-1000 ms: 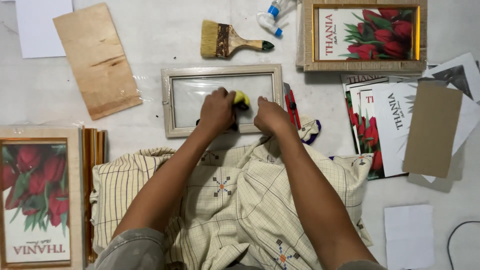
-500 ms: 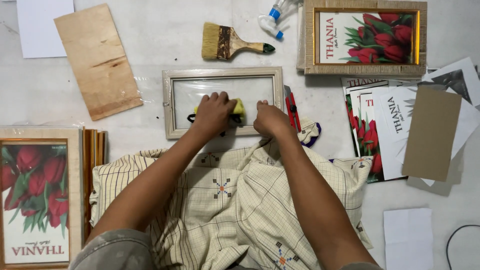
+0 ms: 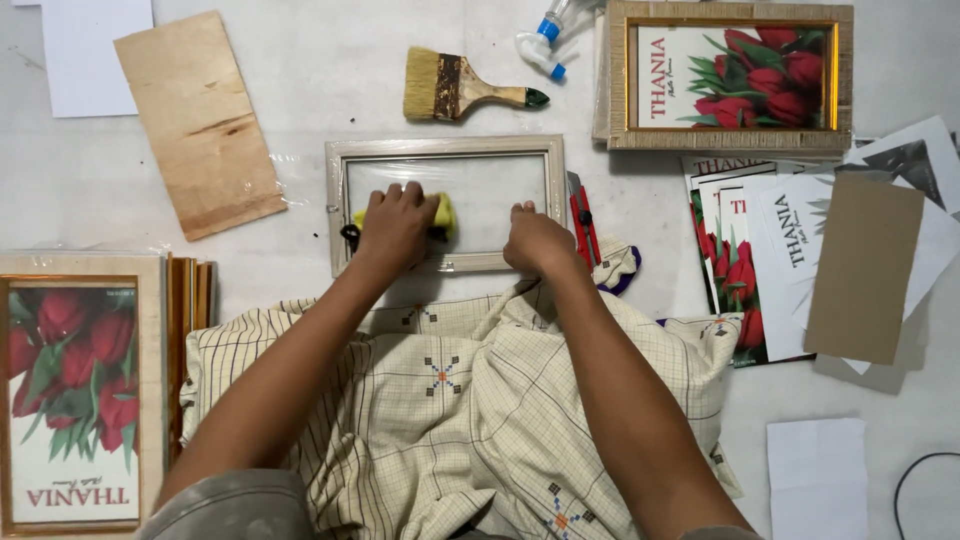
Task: Cleaning glass and assembling picture frames with artwork and backings
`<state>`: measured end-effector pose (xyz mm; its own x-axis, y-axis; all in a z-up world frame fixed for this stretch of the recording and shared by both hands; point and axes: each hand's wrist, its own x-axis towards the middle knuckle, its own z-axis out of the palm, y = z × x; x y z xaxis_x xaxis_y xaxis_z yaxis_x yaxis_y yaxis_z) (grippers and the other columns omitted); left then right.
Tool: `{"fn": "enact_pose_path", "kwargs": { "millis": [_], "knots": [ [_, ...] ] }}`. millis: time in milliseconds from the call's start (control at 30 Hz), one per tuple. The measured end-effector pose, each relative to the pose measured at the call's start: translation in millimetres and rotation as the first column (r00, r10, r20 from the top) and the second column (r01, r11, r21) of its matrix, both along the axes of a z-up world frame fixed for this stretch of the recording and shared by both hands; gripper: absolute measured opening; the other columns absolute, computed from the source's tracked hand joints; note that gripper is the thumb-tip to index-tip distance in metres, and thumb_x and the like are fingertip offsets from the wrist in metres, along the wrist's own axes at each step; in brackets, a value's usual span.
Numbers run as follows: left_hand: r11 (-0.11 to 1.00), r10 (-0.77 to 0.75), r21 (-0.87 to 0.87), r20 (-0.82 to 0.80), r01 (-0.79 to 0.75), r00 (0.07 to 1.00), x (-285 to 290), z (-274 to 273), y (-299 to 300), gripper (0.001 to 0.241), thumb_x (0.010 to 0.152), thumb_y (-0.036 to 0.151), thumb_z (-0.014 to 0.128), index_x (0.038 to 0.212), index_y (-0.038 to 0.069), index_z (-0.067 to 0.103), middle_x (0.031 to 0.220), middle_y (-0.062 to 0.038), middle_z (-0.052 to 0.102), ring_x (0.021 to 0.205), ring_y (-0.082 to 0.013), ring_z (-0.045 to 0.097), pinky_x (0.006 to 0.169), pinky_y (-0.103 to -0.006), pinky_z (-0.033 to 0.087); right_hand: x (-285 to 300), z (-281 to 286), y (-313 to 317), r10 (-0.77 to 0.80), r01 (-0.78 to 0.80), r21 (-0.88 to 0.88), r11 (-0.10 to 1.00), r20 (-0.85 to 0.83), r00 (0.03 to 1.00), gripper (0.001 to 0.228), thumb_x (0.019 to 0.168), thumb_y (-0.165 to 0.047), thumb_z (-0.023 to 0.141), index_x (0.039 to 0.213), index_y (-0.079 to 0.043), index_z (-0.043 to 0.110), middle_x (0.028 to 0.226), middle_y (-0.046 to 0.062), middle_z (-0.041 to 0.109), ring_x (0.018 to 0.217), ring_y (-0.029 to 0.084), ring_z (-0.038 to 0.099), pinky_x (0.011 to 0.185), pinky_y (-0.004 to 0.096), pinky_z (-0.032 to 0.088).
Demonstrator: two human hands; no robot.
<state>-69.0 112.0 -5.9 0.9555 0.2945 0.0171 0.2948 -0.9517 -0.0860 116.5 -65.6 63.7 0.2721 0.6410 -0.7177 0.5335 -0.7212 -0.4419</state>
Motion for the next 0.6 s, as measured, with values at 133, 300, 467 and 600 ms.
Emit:
{"fn": "enact_pose_path", "kwargs": {
  "millis": [133,300,467,600],
  "knots": [
    [0.998,-0.025,-0.052,-0.085,0.021,0.996,-23,21,-6,0.031,0.088,0.021,0.063,0.117,0.024,0.074,0.105,-0.009,0.063,0.098,-0.035,0.067,0.078,-0.0473,0.047,-2,6,-1,0.003,-0.003,-0.001,1.0,0.002,1.0,0.077,0.085,-0.013,0.051,0.157,0.005,0.035,0.164,0.03,0.029,0.141,0.05,0.046,0.108,0.067,0.041],
    [0.973,0.228,0.008,-0.148,-0.229,0.962,-13,12,-8,0.028,0.083,0.017,0.064,0.106,0.007,0.073,0.094,-0.013,0.063,0.074,-0.0376,0.072,0.062,-0.0461,0.054,-4,17,-2,-0.002,0.001,0.016,1.0,0.005,1.0,0.077,0.083,-0.009,0.049,0.156,0.008,0.035,0.164,0.032,0.029,0.143,0.051,0.042,0.11,0.068,0.04],
    [0.915,0.399,-0.055,-0.033,-0.401,0.916,24,3,-7,0.019,0.083,0.01,0.061,0.095,-0.001,0.069,0.094,-0.015,0.062,0.069,-0.0374,0.073,0.057,-0.0452,0.058,-4,4,-2,0.007,-0.008,0.028,1.0,0.025,1.0,0.077,0.083,-0.009,0.05,0.156,0.009,0.036,0.163,0.032,0.03,0.144,0.051,0.042,0.11,0.069,0.039],
    [0.938,0.347,0.009,-0.04,-0.347,0.937,23,20,-15,0.017,0.084,0.003,0.061,0.097,-0.006,0.068,0.094,-0.013,0.06,0.071,-0.0361,0.075,0.06,-0.047,0.061,-5,12,-3,0.015,-0.015,0.021,1.0,0.013,1.0,0.076,0.085,-0.009,0.052,0.156,0.01,0.034,0.164,0.032,0.028,0.144,0.051,0.042,0.111,0.067,0.038]
  ]
}}
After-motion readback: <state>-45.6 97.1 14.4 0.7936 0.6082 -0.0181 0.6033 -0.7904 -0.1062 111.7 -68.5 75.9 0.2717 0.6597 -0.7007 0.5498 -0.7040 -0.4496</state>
